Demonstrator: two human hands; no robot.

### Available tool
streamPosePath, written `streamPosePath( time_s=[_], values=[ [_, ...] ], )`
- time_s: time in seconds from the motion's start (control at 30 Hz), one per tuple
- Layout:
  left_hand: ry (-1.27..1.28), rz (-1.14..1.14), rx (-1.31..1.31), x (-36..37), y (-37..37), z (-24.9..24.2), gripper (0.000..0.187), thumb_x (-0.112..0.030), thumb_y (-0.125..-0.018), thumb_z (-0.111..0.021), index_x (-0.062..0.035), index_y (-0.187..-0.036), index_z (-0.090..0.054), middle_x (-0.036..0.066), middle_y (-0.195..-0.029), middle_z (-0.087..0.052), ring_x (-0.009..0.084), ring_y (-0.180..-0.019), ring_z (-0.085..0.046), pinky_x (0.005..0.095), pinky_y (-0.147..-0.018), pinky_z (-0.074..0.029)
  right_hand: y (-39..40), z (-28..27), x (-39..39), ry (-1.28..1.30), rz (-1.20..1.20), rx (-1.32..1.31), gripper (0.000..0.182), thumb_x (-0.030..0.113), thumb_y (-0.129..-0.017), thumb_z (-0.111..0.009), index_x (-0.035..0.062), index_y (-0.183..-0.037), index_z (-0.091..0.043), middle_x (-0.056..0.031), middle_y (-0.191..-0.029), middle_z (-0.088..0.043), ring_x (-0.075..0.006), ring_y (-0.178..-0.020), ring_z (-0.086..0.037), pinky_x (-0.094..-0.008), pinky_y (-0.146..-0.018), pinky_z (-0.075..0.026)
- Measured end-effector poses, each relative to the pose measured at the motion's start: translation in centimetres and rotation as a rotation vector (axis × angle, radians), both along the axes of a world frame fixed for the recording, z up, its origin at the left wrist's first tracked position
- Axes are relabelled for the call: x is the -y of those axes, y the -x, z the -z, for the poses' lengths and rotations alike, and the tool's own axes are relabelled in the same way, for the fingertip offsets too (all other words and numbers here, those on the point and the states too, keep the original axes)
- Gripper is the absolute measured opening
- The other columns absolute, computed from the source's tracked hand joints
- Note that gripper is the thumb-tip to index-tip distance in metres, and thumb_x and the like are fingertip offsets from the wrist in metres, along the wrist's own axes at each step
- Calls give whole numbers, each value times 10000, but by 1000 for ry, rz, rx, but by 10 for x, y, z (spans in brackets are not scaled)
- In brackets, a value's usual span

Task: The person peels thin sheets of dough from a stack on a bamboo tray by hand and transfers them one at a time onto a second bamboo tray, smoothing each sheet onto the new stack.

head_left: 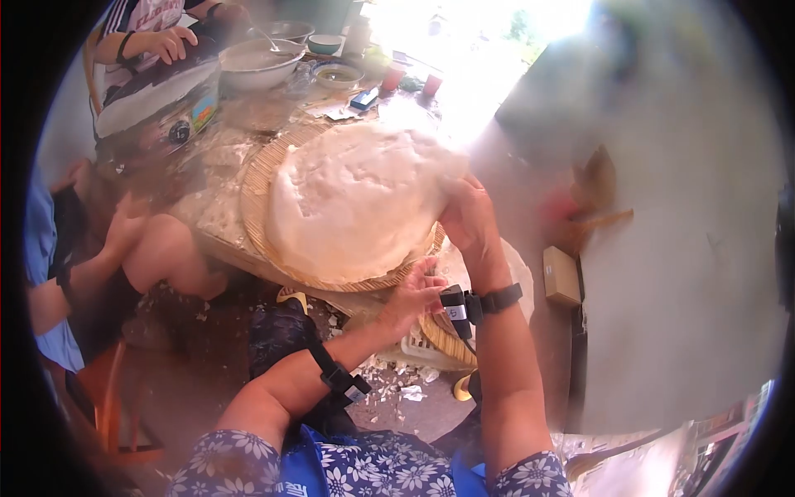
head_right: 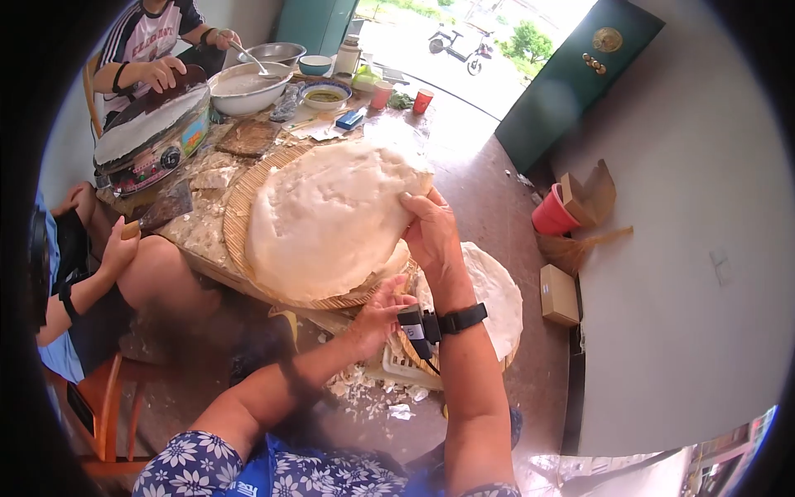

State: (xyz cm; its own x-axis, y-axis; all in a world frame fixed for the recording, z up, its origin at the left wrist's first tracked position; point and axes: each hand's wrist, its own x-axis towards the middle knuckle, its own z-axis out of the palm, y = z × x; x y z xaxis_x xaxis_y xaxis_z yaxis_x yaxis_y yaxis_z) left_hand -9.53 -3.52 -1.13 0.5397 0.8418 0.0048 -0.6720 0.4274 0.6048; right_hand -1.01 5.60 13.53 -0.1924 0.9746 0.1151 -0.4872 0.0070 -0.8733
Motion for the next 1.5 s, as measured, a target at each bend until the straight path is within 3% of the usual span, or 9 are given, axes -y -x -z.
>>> streamPosePath(
  time_s=[0.27, 0.37, 0.47, 0.57, 0.73, 0.87, 1.07, 1.37, 1.5],
  values=[
    [-2, 6, -38, -1, 0, -5, 635, -106, -820, -665, -106, -1358, -328, 78, -1068, -554, 178, -828, -609, 300, -760, -505, -31, -38, 23, -195, 127, -46, 340, -19, -867, -476, -23, -1207, -478, -144, -1174, -577, -250, -1065, -584, -391, -928, -480],
    [-11, 57, -72, -8, -4, 2, 584, -97, -816, -668, -76, -1318, -370, 90, -1091, -546, 209, -844, -634, 330, -791, -519, -72, -54, 42, -446, 394, 485, 386, -3, -861, -475, -16, -1246, -455, -134, -1224, -555, -246, -1122, -550, -390, -989, -431],
    [-69, 66, -28, -5, -10, -9, 607, -111, -817, -669, -65, -1333, -353, 91, -1090, -544, 211, -832, -635, 331, -793, -518, -125, -59, 64, -345, 252, -59, 453, 21, -863, -474, 2, -1311, -406, -130, -1303, -502, -253, -1203, -490, -402, -1052, -365],
    [-93, 196, -69, -4, -26, -14, 669, -167, -802, -687, -79, -1360, -329, 79, -1155, -508, 204, -936, -603, 337, -837, -497, -157, -40, 112, -364, 472, 42, 485, 49, -881, -471, 14, -1353, -368, -140, -1355, -456, -268, -1258, -437, -433, -1078, -328],
    [37, 302, 19, -5, -80, 16, 672, -197, -800, -685, -145, -1367, -329, 49, -1169, -491, 223, -1010, -571, 392, -878, -472, -223, 66, 155, -176, 784, -13, 504, 49, -844, -495, 44, -1339, -400, -113, -1341, -478, -275, -1250, -438, -456, -1076, -327],
    [174, 297, -9, -13, -102, 57, 464, -185, -817, -648, -192, -1221, -419, 26, -1046, -541, 231, -981, -573, 409, -861, -472, -258, 170, 159, 87, 777, -462, 508, 27, -794, -522, 75, -1295, -449, -90, -1303, -513, -275, -1206, -476, -453, -1059, -352],
    [247, 175, -331, -23, -115, 105, 292, -150, -844, -590, -149, -1099, -448, 59, -1026, -574, 211, -914, -581, 394, -797, -494, -256, 265, 172, 336, 877, -437, 445, 54, -812, -545, 87, -1248, -468, -88, -1177, -564, -286, -1057, -557, -497, -889, -485],
    [225, 93, -490, -27, -115, 102, 178, -120, -873, -497, -99, -1048, -478, 85, -919, -613, 210, -713, -618, 357, -666, -527, -258, 228, 200, 432, 886, -279, 129, 152, -883, -522, 71, -980, -545, -69, -808, -623, -208, -691, -623, -365, -622, -569],
    [221, 90, -521, -26, -115, 92, 164, -98, -868, -489, -101, -1030, -465, 75, -895, -600, 199, -699, -616, 360, -642, -538, -258, 240, 204, 533, 891, -202, 127, 121, -883, -493, 51, -980, -537, -88, -809, -617, -204, -669, -624, -332, -569, -564]
  ],
)
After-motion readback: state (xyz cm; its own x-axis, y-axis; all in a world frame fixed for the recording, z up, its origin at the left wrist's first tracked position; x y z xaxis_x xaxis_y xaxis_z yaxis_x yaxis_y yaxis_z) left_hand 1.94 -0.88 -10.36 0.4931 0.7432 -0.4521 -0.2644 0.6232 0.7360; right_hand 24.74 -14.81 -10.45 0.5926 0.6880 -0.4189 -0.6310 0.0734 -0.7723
